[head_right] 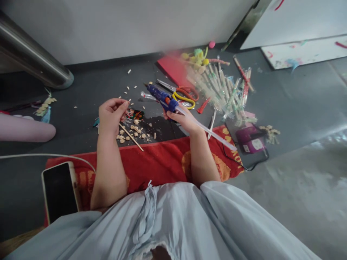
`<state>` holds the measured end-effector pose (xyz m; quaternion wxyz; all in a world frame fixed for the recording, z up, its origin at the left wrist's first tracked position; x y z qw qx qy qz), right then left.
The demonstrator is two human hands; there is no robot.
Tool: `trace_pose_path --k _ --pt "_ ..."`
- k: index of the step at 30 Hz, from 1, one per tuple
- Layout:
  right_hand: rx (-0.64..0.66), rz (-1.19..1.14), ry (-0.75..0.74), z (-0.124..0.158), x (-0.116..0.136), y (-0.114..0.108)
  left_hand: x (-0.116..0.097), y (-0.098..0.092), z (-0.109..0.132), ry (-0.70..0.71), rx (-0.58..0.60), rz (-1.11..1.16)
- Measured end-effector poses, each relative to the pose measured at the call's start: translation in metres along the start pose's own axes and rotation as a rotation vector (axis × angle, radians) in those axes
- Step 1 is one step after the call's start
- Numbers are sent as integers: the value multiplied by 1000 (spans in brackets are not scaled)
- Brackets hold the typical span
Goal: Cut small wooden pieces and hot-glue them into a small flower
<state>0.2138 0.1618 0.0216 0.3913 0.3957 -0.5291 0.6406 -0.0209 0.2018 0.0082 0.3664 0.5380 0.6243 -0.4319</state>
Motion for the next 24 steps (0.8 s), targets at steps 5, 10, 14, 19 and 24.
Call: trace_pose_path --k 5,10,14,19,24 --pt "34 -64 65 -7 -8 19 6 -4 2 -67 -50 62" --pt "-63 34 -59 -12 4 24 -1 -6 2 -22 -75 37" --pt "-112 60 -131 -15 4 25 -6 -5 3 -27 -106 79" --pt "-126 71 -77 -14 -3 26 1 -4 5 -148 -143 226" --pt "0 -284 81 -10 -5 34 6 -7 6 -206 -189 314"
Point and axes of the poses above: each hand's wrist, its own z-axis away from the middle knuckle, its own y-axis out of the palm, x = y × z, the point moved 10 cm from there along -z, towards the middle knuckle, and after that the axes turned 14 degrees about y, right-handed, at the moved point
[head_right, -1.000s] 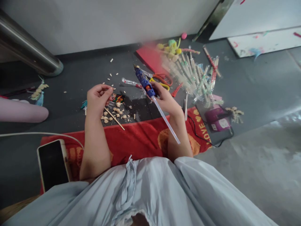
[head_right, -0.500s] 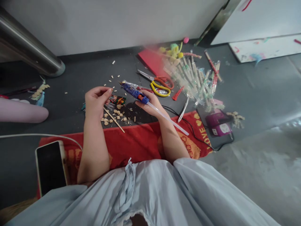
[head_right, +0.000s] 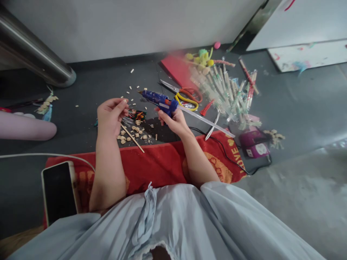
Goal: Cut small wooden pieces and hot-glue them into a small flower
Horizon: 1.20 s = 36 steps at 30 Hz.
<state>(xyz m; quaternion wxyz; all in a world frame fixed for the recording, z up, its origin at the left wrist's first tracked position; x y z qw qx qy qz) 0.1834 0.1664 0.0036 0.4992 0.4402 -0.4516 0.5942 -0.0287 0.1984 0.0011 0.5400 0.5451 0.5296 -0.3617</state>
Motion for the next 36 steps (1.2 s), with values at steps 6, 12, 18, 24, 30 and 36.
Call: trace_pose_path --k 6,12,18,24,30,36 --pt "140 -196 169 1 -7 14 7 -7 0 -40 -18 5" --pt "225 -243 226 2 -13 24 9 -4 1 -84 9 47" --pt "246 -260 211 1 -13 28 7 1 4 -125 21 71" --pt "278 -264 164 3 -7 32 5 3 6 -120 48 62" --pt "264 -252 173 4 -6 33 4 6 6 -103 83 57" --pt "261 -255 169 2 -9 32 3 6 6 -103 73 85"
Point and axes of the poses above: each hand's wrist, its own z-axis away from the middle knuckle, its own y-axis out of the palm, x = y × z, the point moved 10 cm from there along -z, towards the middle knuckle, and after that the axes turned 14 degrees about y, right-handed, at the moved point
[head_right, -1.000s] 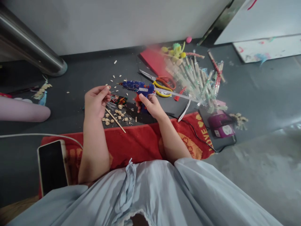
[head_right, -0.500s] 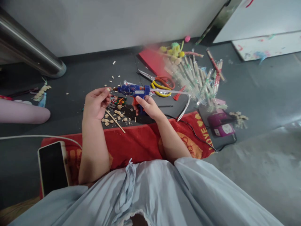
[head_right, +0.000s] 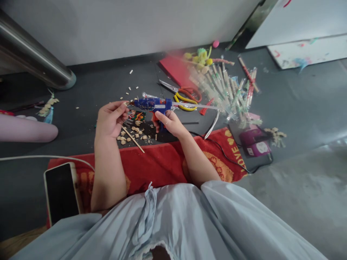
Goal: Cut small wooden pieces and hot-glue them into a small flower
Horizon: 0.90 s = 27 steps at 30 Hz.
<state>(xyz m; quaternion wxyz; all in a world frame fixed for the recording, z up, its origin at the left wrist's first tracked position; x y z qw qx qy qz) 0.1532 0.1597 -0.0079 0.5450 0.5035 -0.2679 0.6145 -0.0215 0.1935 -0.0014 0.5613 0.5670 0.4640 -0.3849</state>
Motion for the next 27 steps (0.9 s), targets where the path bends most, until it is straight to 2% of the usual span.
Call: trace_pose_path --k 7,27 --pt "-5 33 18 0 -2 1 -2 -3 0 9 -37 -42" --pt "2 94 9 1 4 5 -1 -4 -1 15 -33 -61"
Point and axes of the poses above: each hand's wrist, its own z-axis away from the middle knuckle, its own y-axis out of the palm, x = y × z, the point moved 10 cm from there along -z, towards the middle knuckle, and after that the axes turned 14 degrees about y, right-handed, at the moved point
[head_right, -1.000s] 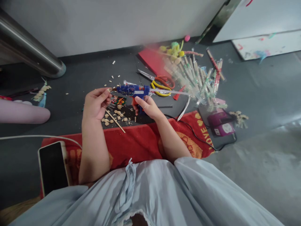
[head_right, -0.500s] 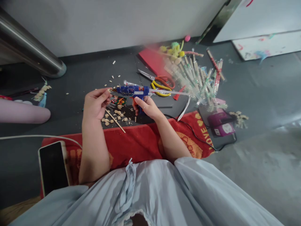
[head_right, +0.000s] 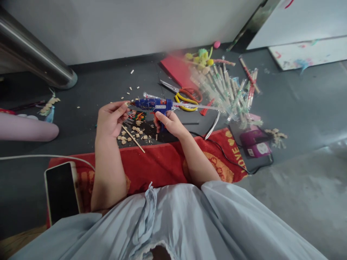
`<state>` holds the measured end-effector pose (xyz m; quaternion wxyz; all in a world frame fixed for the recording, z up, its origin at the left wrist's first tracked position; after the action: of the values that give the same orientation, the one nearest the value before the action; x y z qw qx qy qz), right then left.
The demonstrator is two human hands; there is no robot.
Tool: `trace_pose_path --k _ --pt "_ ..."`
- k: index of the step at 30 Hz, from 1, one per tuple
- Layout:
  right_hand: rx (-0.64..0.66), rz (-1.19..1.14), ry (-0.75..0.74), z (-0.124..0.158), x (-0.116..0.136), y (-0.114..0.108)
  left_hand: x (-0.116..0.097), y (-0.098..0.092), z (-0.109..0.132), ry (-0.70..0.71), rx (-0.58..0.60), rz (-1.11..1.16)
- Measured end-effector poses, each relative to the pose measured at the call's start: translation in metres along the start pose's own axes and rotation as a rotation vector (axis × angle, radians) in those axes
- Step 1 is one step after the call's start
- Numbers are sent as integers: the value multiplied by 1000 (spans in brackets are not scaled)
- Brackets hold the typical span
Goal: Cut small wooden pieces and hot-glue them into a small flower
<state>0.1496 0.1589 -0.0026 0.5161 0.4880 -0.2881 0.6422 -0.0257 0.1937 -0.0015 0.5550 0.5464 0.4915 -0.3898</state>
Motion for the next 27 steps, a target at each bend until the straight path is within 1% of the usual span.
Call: trace_pose_path --k 5,11,18,27 --pt "17 -7 -7 -1 -1 1 -2 0 1 -3 -10 18" --pt "7 -2 2 -1 -2 0 -2 2 1 1 7 5" --pt "12 -11 -9 -1 -2 0 -2 1 1 7 -11 34" --pt "18 8 -6 -1 -3 1 -3 -3 0 32 -8 -10"
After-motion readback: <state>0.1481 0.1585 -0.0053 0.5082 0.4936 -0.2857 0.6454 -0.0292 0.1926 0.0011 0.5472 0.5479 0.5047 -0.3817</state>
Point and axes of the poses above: each hand's wrist, its own z-axis away from the middle knuckle, its own y-axis out of the palm, x = y × z, the point moved 10 cm from there along -z, towards the middle knuckle, and after that the axes turned 14 degrees about y, right-handed, at the moved point
